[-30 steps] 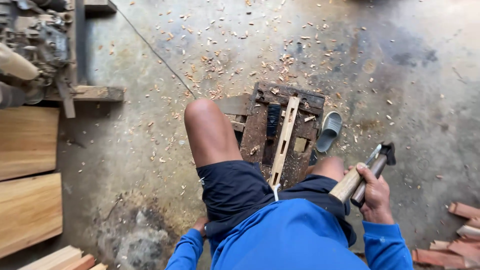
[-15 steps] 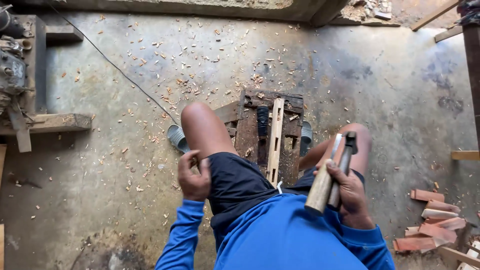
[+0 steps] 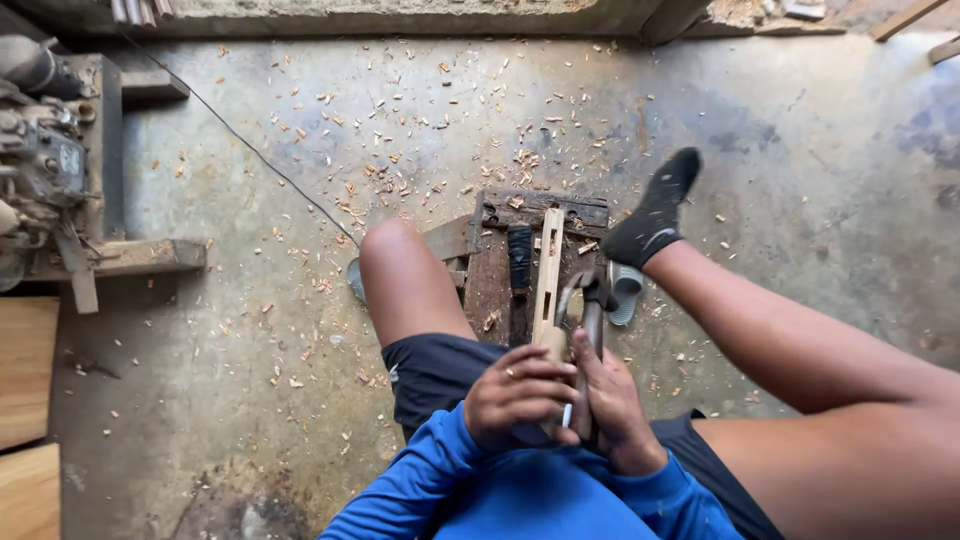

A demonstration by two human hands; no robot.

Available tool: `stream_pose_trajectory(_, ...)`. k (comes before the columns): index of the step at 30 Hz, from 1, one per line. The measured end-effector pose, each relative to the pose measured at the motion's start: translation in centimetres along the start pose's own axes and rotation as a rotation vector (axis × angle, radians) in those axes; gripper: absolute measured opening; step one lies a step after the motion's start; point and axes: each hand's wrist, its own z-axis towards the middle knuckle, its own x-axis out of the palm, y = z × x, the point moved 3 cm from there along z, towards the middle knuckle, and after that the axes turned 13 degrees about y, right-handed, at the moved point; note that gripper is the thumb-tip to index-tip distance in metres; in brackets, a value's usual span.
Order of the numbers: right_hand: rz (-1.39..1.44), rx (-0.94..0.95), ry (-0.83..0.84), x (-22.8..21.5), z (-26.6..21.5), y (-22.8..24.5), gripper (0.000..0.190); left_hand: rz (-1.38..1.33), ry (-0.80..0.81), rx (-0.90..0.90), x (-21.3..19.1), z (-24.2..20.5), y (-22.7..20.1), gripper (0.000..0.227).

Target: Using a hammer and wooden pieces to assemble or shape parts for furniture.

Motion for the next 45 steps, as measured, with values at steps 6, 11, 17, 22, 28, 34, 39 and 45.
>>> stream_pose_trajectory(6,-0.217,0.06,-0.095,-4.0,-1.8,-1.0,0.035,-0.372,-0.709,-0.179,-2.9,3.4,8.4,0.031)
stream_pose_trajectory(11,-0.365,0.025,-0.03,-4.3,-3.0,0.4,0.03,-0.556,-0.87,-0.237,-3.7,5.3,16.4,0.029)
stream_pose_trajectory(17,-0.379,0.088,-0.036,-4.5,-3.2,0.2,0.031,-0.557,-0.637,-0.486,-1.5,5.5,19.9,0.027)
stream_pose_trajectory(22,-0.379,0.122,-0.094,-5.1,-3.3,-0.7,0.032,-0.565,-0.589,-0.49,-1.2,7.0,21.2,0.028)
stream_pose_trajectory(28,-0.375,0.128,-0.068,-4.6,-2.7,0.4,0.031,-0.437,-0.365,-0.536,-1.2,9.9,21.6,0.033)
stream_pose_trajectory(34,-0.354,0.103,-0.054,-4.0,-2.3,1.2,0.03,-0.767,-0.271,-0.449,-1.4,10.5,20.7,0.045)
stream_pose_trajectory(39,-0.33,0.093,-0.056,-4.1,-2.2,0.9,0.03,-0.431,-0.088,-0.44,-1.8,11.0,20.8,0.047)
stream_pose_trajectory(45,-0.333,0.116,-0.064,-4.1,-2.0,0.7,0.029,-0.281,-0.255,-0.432,0.6,9.5,21.0,0.046)
